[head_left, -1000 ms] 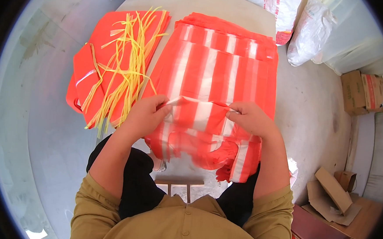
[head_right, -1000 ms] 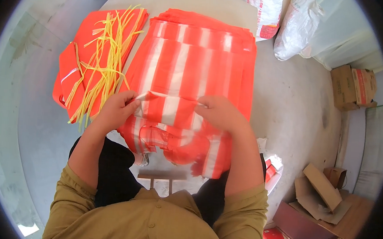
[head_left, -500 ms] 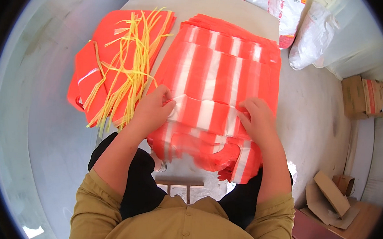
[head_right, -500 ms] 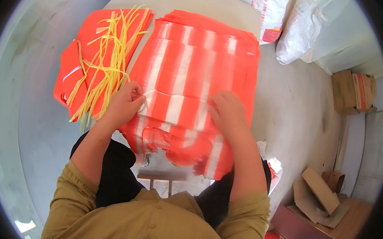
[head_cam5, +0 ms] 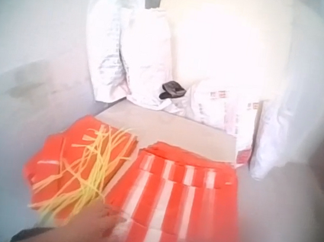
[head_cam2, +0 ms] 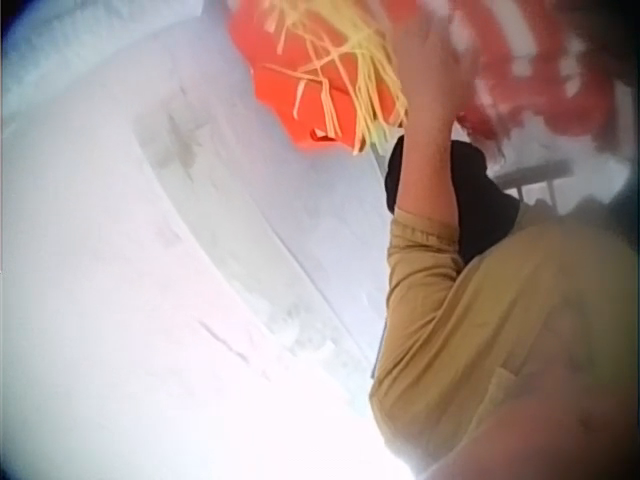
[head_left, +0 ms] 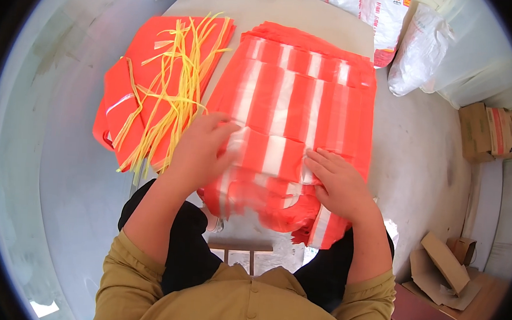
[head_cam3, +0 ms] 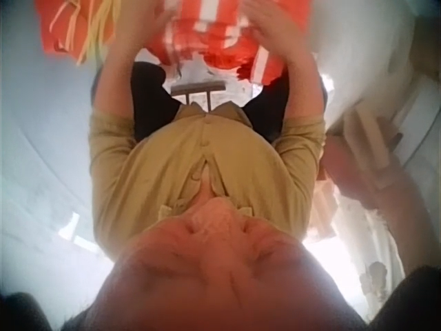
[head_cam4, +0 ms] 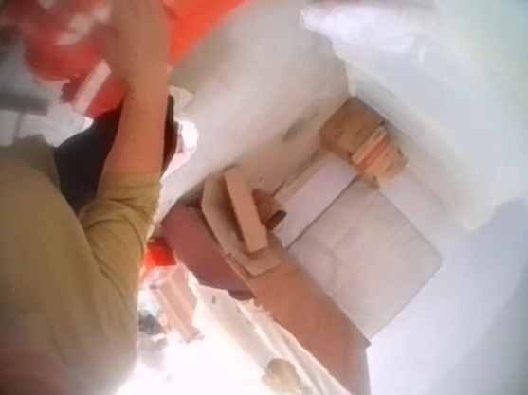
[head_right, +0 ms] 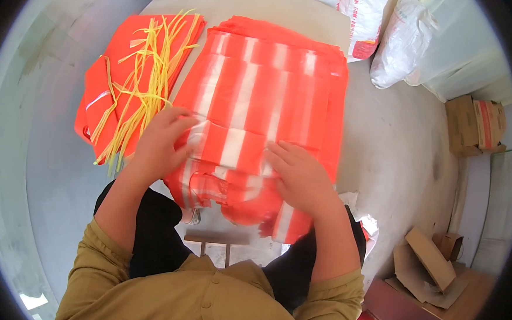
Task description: The person folds red and white striped plastic sheets and ties them with yellow rubber bands. They repeatedly pick up sheets, fold them, secure them with a rubber band, and place the finished bundles into a white sack on the floor.
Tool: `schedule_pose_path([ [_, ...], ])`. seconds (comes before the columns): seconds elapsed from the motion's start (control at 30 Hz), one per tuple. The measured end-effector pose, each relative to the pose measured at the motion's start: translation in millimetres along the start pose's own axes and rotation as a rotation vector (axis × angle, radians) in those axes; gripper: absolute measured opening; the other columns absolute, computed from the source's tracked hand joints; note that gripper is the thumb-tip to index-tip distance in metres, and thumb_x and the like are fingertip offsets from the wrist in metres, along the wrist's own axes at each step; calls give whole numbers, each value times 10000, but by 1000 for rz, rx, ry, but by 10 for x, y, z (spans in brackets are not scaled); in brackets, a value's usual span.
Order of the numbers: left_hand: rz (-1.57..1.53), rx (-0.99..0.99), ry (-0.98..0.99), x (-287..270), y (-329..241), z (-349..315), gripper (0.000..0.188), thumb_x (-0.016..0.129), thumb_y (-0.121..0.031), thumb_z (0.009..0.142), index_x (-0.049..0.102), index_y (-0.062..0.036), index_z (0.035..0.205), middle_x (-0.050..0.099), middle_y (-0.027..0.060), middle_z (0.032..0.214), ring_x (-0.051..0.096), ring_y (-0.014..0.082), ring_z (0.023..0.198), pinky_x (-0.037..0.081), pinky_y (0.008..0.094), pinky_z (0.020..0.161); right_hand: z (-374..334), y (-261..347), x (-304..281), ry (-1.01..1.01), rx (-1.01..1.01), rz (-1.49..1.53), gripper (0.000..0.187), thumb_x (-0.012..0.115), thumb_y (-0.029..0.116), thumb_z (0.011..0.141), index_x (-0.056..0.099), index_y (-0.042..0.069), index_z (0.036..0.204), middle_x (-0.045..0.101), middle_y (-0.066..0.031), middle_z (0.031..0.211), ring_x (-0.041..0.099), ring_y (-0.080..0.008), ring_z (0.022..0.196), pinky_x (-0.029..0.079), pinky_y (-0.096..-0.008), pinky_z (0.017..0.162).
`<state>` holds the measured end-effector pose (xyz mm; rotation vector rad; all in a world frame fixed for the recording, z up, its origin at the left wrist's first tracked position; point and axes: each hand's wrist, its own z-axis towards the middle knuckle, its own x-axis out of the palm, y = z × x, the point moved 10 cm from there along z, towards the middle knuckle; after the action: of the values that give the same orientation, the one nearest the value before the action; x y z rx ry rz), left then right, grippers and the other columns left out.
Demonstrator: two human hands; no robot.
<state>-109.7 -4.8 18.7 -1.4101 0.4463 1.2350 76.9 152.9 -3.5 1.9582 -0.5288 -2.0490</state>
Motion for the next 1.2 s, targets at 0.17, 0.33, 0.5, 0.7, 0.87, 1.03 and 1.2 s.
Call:
schedule_pose_path([
  [0.17, 37, 218, 223, 341, -259, -75, 647, 815, -106, 773, 612, -58, 1386, 529, 152, 1551, 472, 362, 1459, 421, 484, 1175, -5, 25, 11, -19, -37, -89, 620, 664, -30, 757, 630, 37, 1372, 577, -89, 1528, 522, -318, 1427, 469, -448, 1160],
  [0.33, 57, 192, 226, 343, -208, -50, 628, 706, -2, 763, 608, -42, 1382, 553, 148, 1530, 485, 318, 1454, 423, 468, 1176, -121, -163, -2, -26, 36, -169, 638, 667, -56, 754, 626, 53, 1381, 567, -89, 1535, 515, -317, 1434, 495, -433, 1132],
  [0.5, 0, 120, 182, 270, -105, -54, 562, 666, 46, 781, 641, -51, 1335, 627, 140, 1446, 563, 335, 1376, 479, 441, 1120, -170, -317, -236, -20, 191, 90, 519, 631, -64, 829, 665, 47, 1335, 645, -121, 1433, 579, -314, 1369, 505, -408, 1100],
  [0.7, -299, -85, 164, 38, 150, -47, 268, 664, -38, 922, 695, -38, 1188, 736, 154, 1098, 708, 308, 1031, 557, 396, 878, -420, -750, -299, -20, 494, 611, 271, 626, 38, 964, 690, 3, 1225, 732, -65, 1055, 687, -162, 1011, 537, -302, 876],
  [0.87, -437, -344, 135, 91, 446, -56, 171, 677, -136, 997, 676, -16, 1119, 684, 115, 874, 648, 210, 788, 516, 328, 731, -482, -878, -373, -108, 698, 786, 147, 649, 119, 1000, 687, 10, 1090, 647, 10, 897, 582, -80, 847, 493, -272, 752],
  [1.03, -535, -455, -58, 263, 654, 143, 211, 695, -167, 992, 664, -24, 1143, 680, 101, 866, 633, 199, 772, 512, 331, 718, -375, -1204, -285, -341, 683, 638, 165, 673, 154, 987, 667, 11, 1071, 642, 2, 880, 549, -94, 790, 484, -283, 727],
  [1.2, -353, -496, -143, 208, 624, 267, 270, 720, -175, 984, 661, -38, 1208, 661, 45, 838, 613, 124, 771, 502, 294, 718, -309, -1378, -168, -474, 613, 574, 211, 674, 165, 987, 657, -1, 1117, 690, -66, 934, 600, -128, 838, 506, -305, 763],
])
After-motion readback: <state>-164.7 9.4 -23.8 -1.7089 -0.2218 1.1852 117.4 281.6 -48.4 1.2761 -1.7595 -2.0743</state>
